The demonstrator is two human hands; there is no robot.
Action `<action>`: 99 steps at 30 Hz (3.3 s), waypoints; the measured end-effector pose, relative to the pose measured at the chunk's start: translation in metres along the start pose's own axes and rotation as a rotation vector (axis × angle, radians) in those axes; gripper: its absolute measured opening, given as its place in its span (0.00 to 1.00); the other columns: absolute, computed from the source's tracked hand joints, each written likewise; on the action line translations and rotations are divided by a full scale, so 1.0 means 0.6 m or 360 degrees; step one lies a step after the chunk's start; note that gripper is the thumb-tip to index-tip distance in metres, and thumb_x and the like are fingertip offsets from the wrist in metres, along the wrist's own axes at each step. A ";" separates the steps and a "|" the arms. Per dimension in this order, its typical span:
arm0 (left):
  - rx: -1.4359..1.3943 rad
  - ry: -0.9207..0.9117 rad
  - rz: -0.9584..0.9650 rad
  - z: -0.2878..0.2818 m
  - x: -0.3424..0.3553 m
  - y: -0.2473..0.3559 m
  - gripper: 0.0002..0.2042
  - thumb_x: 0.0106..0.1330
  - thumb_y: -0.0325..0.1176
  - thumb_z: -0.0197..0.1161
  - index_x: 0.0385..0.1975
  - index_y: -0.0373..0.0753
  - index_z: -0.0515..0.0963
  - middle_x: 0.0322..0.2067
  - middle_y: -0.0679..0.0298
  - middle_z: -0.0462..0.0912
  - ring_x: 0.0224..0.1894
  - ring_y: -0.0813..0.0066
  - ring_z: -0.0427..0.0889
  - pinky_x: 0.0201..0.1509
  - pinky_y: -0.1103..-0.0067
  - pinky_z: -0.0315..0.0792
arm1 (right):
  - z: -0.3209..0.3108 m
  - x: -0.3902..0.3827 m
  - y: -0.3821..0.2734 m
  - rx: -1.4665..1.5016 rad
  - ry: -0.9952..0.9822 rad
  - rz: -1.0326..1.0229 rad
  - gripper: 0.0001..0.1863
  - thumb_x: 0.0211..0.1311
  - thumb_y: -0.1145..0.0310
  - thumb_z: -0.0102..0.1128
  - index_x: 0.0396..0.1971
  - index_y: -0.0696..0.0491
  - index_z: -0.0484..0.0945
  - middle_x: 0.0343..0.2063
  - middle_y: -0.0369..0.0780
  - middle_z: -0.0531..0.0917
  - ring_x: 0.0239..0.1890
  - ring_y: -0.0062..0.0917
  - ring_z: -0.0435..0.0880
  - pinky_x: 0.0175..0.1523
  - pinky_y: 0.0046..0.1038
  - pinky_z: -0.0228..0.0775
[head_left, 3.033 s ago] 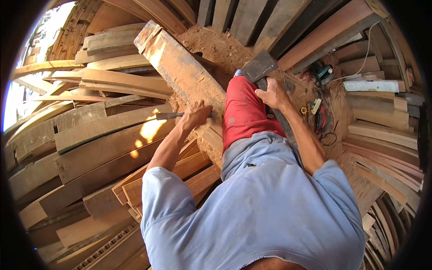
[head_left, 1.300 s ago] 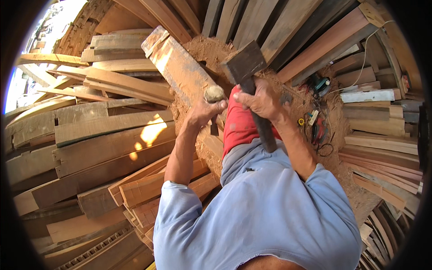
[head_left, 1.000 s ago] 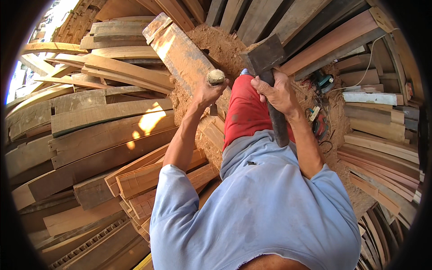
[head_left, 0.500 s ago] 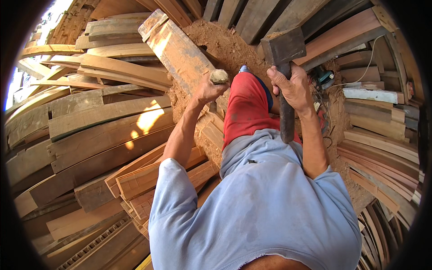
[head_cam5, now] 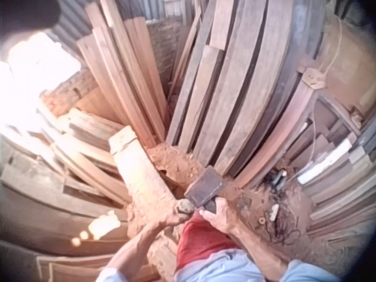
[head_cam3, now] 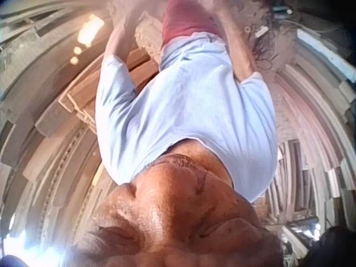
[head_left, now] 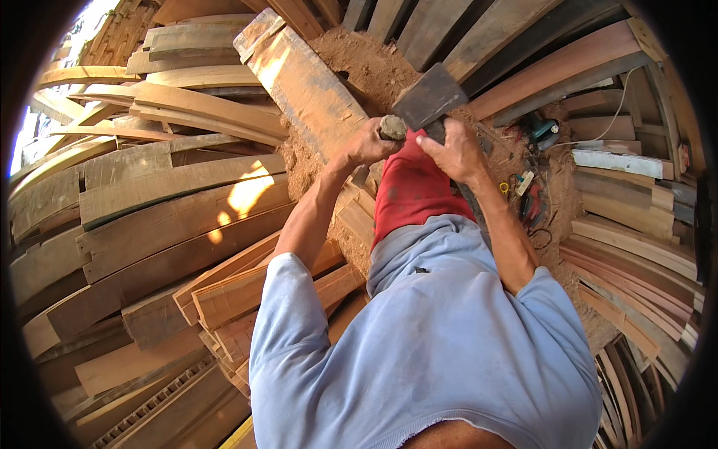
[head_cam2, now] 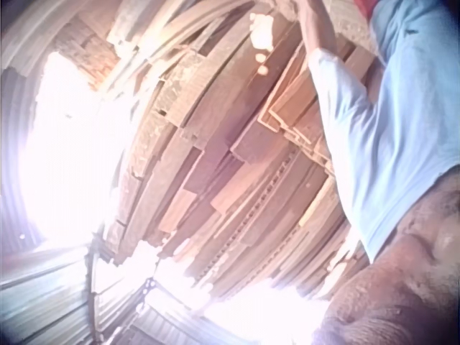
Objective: The person uses a chisel and a mallet to carve a groove into a wooden plank. They hold the chisel with one hand and strike it with the mallet while using their bare feet to secure the plank against a pile of lumber.
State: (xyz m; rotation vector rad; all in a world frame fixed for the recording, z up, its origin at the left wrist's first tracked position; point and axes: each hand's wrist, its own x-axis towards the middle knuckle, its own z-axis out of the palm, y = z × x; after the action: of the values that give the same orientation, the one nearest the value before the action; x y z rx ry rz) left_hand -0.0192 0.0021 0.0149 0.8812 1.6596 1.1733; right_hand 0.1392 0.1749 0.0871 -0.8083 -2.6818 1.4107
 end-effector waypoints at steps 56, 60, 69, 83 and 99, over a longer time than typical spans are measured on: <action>-0.0067 0.0228 -0.0059 -0.005 -0.031 -0.073 0.07 0.64 0.32 0.69 0.37 0.39 0.79 0.27 0.71 0.80 0.29 0.82 0.77 0.34 0.78 0.75 | 0.006 0.065 -0.018 0.0216 0.0129 -0.0075 0.20 0.58 0.55 0.68 0.36 0.60 0.82 0.33 0.56 0.86 0.37 0.47 0.87 0.45 0.42 0.78; -0.0025 0.0269 -0.0193 -0.019 -0.023 -0.072 0.09 0.62 0.32 0.69 0.39 0.37 0.80 0.28 0.68 0.82 0.30 0.80 0.79 0.34 0.77 0.76 | -0.005 0.107 -0.024 0.0342 0.0437 0.0073 0.17 0.60 0.58 0.66 0.30 0.60 0.80 0.27 0.52 0.83 0.31 0.37 0.85 0.40 0.39 0.77; 0.0053 0.0269 -0.0143 -0.004 -0.071 -0.061 0.08 0.61 0.30 0.68 0.38 0.38 0.80 0.27 0.67 0.81 0.31 0.79 0.77 0.38 0.75 0.76 | 0.090 0.024 0.036 -0.0031 -0.0079 0.0096 0.19 0.55 0.54 0.68 0.27 0.58 0.79 0.19 0.45 0.83 0.23 0.33 0.84 0.29 0.36 0.75; -0.0009 0.0408 -0.0173 -0.020 -0.068 -0.031 0.07 0.60 0.29 0.67 0.35 0.34 0.80 0.26 0.65 0.81 0.31 0.79 0.77 0.37 0.75 0.75 | 0.087 0.029 -0.015 -0.0498 -0.0091 -0.0152 0.18 0.55 0.57 0.66 0.30 0.60 0.81 0.28 0.57 0.85 0.33 0.50 0.87 0.42 0.44 0.80; -0.0034 0.0441 -0.0260 -0.013 -0.089 -0.105 0.07 0.59 0.30 0.68 0.32 0.35 0.80 0.26 0.66 0.82 0.30 0.79 0.78 0.36 0.75 0.76 | 0.080 0.054 -0.018 -0.0315 -0.0384 0.0143 0.24 0.51 0.60 0.67 0.41 0.66 0.79 0.39 0.65 0.83 0.47 0.57 0.85 0.52 0.47 0.77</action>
State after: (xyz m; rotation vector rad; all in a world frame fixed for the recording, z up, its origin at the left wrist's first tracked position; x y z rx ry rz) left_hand -0.0115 -0.0674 -0.0301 0.5761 1.8979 1.2387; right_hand 0.0948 0.1475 0.0591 -0.8287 -3.0437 1.3564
